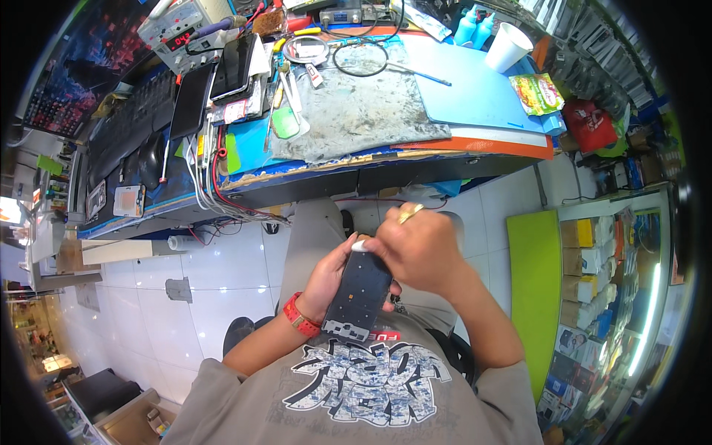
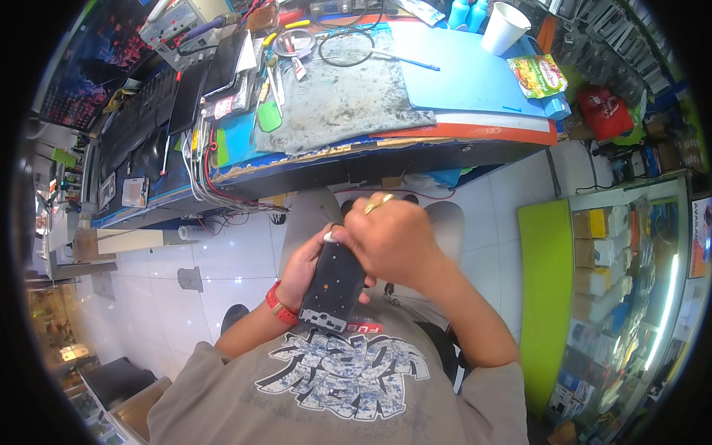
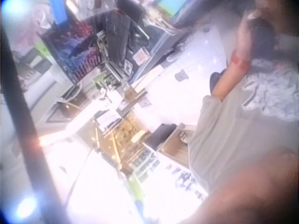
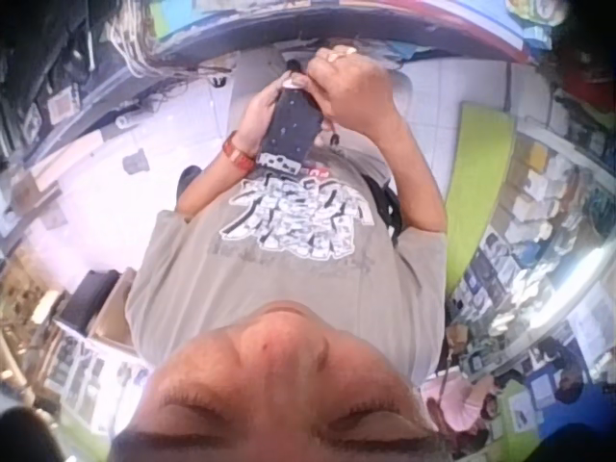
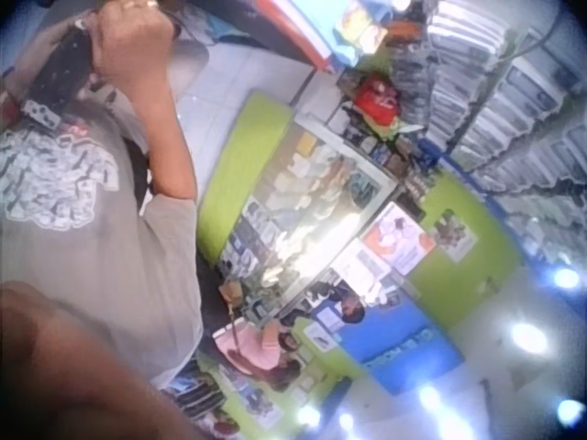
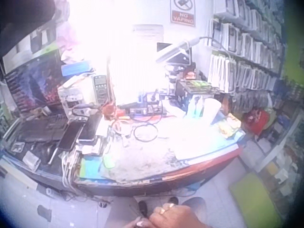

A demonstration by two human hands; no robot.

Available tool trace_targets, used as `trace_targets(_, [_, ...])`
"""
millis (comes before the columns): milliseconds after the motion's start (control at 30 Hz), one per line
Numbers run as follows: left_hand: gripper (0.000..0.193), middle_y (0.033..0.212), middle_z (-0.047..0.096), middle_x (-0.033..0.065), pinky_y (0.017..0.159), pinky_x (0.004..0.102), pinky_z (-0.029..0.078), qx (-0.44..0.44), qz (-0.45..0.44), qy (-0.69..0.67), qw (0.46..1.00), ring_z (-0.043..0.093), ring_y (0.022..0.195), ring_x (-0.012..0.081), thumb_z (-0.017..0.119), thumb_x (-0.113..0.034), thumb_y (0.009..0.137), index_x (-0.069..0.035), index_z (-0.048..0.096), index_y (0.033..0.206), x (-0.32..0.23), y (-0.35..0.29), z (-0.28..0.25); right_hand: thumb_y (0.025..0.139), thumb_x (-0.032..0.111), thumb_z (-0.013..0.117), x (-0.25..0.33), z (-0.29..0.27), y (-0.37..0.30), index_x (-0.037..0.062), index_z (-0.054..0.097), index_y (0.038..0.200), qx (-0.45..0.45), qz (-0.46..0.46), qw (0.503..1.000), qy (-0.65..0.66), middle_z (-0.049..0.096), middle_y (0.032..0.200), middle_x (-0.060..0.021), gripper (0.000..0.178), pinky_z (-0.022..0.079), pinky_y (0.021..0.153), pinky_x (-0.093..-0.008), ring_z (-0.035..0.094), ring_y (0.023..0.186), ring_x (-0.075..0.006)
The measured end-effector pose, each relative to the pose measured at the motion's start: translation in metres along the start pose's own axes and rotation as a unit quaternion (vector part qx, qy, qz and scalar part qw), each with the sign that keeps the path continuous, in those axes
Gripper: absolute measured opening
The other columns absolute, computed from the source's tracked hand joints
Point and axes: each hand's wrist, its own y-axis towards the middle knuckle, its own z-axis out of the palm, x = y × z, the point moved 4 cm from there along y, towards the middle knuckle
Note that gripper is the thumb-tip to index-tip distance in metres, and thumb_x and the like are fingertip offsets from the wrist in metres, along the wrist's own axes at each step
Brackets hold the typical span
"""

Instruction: The person cleans the internal frame of a mobile phone using a tool and a cloth to remove debris.

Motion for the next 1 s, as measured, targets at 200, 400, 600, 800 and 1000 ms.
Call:
trace_targets(200, [0.065, 0.113, 0.071, 0.0175, 0.086, 0.0477, 0.063, -0.043, -0.033, -0.064, 0.997, 0.073, 0.099, 0.0296, 0.038, -0.058, 0.106, -0.001, 0.06, 0.128, -0.001, -0.002, 0.006, 0.082, 0.029, 0.075, 0.015, 0.0, -0.003, 0.0046, 0.061, 0.08, 0.066, -0.027, 0.997, -0.022, 0.059, 0.071, -0.0095, 0.028, 0.047, 0.052, -0.0379, 0.061, 0.063, -0.0258])
trace_targets(400, [0.06, 0.13, 0.066, 0.0168, 0.103, 0.0396, 0.053, -0.002, 0.064, -0.022, 0.998, 0.067, 0.116, 0.0271, 0.037, -0.053, 0.108, -0.004, 0.055, 0.137, -0.011, 0.021, -0.02, 0.084, 0.031, 0.075, 0.041, 0.017, -0.021, 0.0065, 0.059, 0.077, 0.062, -0.026, 0.998, -0.009, 0.056, 0.068, -0.0072, 0.03, 0.048, 0.051, -0.0368, 0.06, 0.06, -0.0242])
trace_targets(600, [0.057, 0.12, 0.069, 0.016, 0.094, 0.0391, 0.057, -0.051, 0.146, -0.008, 0.988, 0.07, 0.106, 0.0271, 0.035, -0.052, 0.11, -0.004, 0.057, 0.133, -0.027, 0.03, -0.016, 0.084, 0.029, 0.076, 0.029, 0.014, -0.011, 0.0078, 0.054, 0.073, -0.026, 0.019, 0.998, -0.051, 0.054, 0.066, -0.0073, 0.033, 0.046, 0.051, -0.0387, 0.06, 0.059, -0.0243])
trace_targets(800, [0.068, 0.115, 0.07, 0.0165, 0.09, 0.0458, 0.06, 0.041, 0.129, -0.047, 0.99, 0.071, 0.103, 0.0325, 0.033, -0.061, 0.106, -0.003, 0.057, 0.134, -0.046, 0.026, 0.011, 0.087, 0.029, 0.075, 0.043, 0.002, -0.022, 0.0067, 0.057, 0.076, 0.048, 0.029, 0.996, 0.062, 0.057, 0.068, -0.0089, 0.031, 0.048, 0.055, -0.0416, 0.062, 0.062, -0.0282])
trace_targets(1000, [0.067, 0.115, 0.069, 0.0154, 0.091, 0.0474, 0.06, 0.019, 0.146, -0.1, 0.984, 0.07, 0.108, 0.0321, 0.033, -0.06, 0.107, -0.004, 0.058, 0.133, -0.046, 0.027, 0.006, 0.092, 0.022, 0.07, 0.028, -0.006, -0.012, 0.0051, 0.061, 0.088, -0.014, 0.128, 0.99, 0.063, 0.064, 0.081, -0.0125, 0.02, 0.05, 0.06, -0.0431, 0.063, 0.07, -0.0324])
